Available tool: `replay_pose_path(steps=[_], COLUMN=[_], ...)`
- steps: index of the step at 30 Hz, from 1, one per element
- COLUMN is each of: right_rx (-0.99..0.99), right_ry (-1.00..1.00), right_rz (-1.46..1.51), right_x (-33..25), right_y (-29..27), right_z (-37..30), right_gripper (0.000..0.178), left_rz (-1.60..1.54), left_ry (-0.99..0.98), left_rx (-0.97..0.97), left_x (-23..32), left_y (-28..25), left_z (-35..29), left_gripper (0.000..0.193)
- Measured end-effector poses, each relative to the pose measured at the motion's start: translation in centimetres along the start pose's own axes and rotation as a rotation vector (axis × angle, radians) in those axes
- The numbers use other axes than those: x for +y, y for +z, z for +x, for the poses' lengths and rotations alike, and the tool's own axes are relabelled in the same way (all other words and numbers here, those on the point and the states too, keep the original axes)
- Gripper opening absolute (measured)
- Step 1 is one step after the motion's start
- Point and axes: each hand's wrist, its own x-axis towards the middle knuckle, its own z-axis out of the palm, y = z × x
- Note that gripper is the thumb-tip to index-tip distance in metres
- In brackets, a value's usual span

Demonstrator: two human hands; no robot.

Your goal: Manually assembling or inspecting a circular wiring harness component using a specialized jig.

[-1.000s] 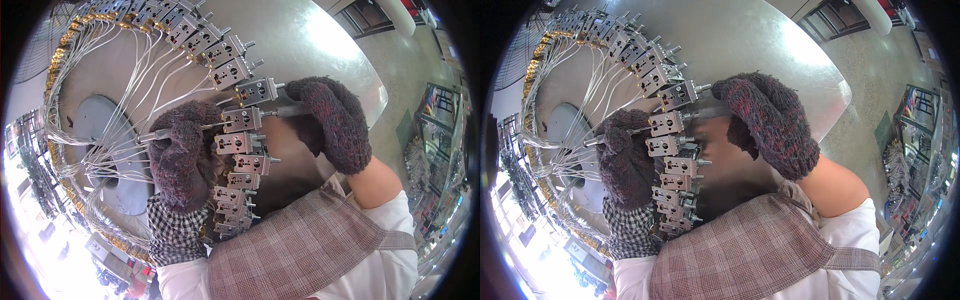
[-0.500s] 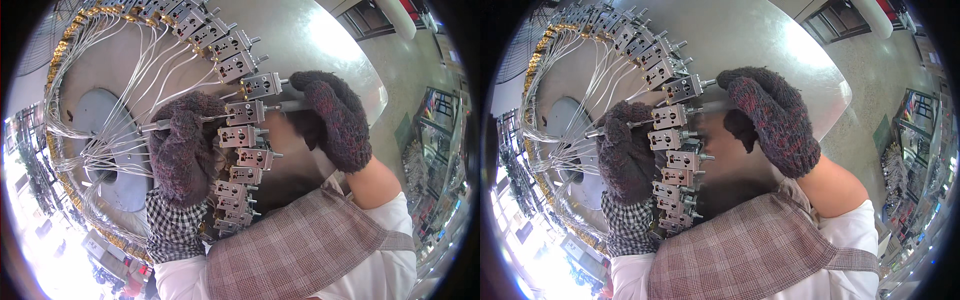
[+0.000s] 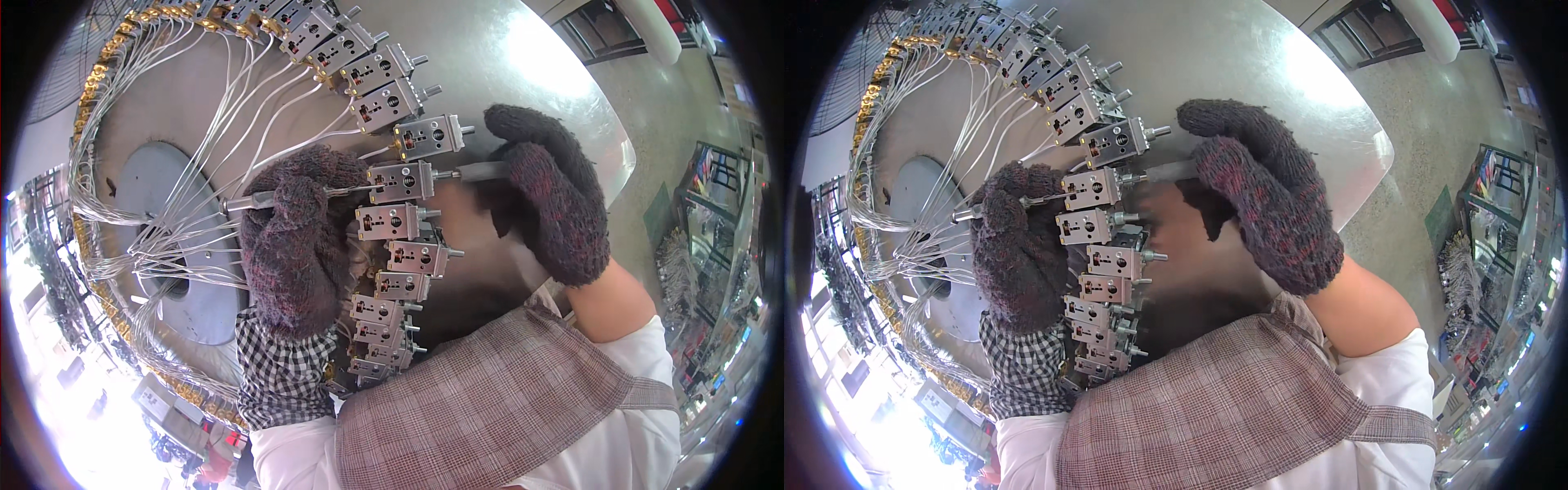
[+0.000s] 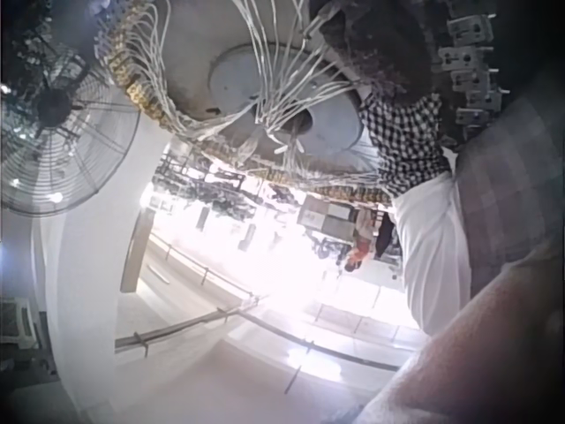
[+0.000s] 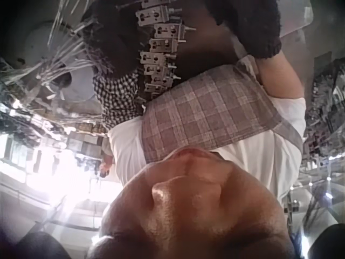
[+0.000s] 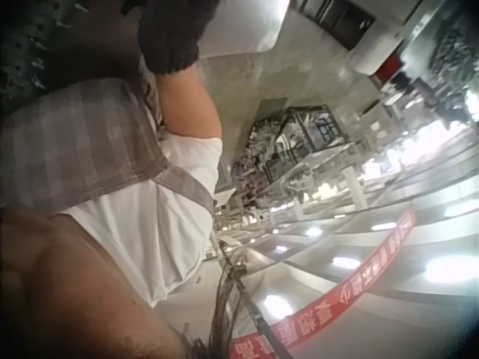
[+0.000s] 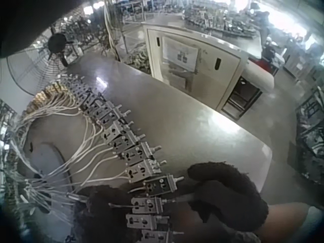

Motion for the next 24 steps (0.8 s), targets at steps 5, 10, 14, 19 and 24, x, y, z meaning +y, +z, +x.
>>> replay_pose_path(steps=[5, 10, 14, 19, 24], right_rx=[-0.003, 0.069, 0.079, 0.057, 0.076], right_ry=[-0.103, -0.094, -0.058, 0.005, 0.032], right_rz=[0.028, 0.004, -0.181, -0.160, -0.086], right_x=[0.1, 0.2, 0.2, -0.4, -0.7], right_y=[0.2, 0.9, 0.6, 0.5, 0.6], right_z=[0.2, 0.5, 0.3, 0.2, -0.3], right_gripper=[0.031, 0.029, 0.028, 0.027, 0.027], left_rz=[0.036, 0.017, -0.018, 0.169, -0.004], left_ry=[-0.008, 0.005, 0.022, -0.063, 0.022], left_rx=[-0.150, -0.096, 0.007, 0.033, -0.016], left_x=[0.3, 0.4, -0.4, 0.1, 0.9], left_y=[-0.4, 0.0, -0.7, -1.0, 0.7], left_z=[0.3, 0.5, 0.5, 0.1, -0.4], left_gripper=[0.035, 0.040, 0.034, 0.037, 0.032])
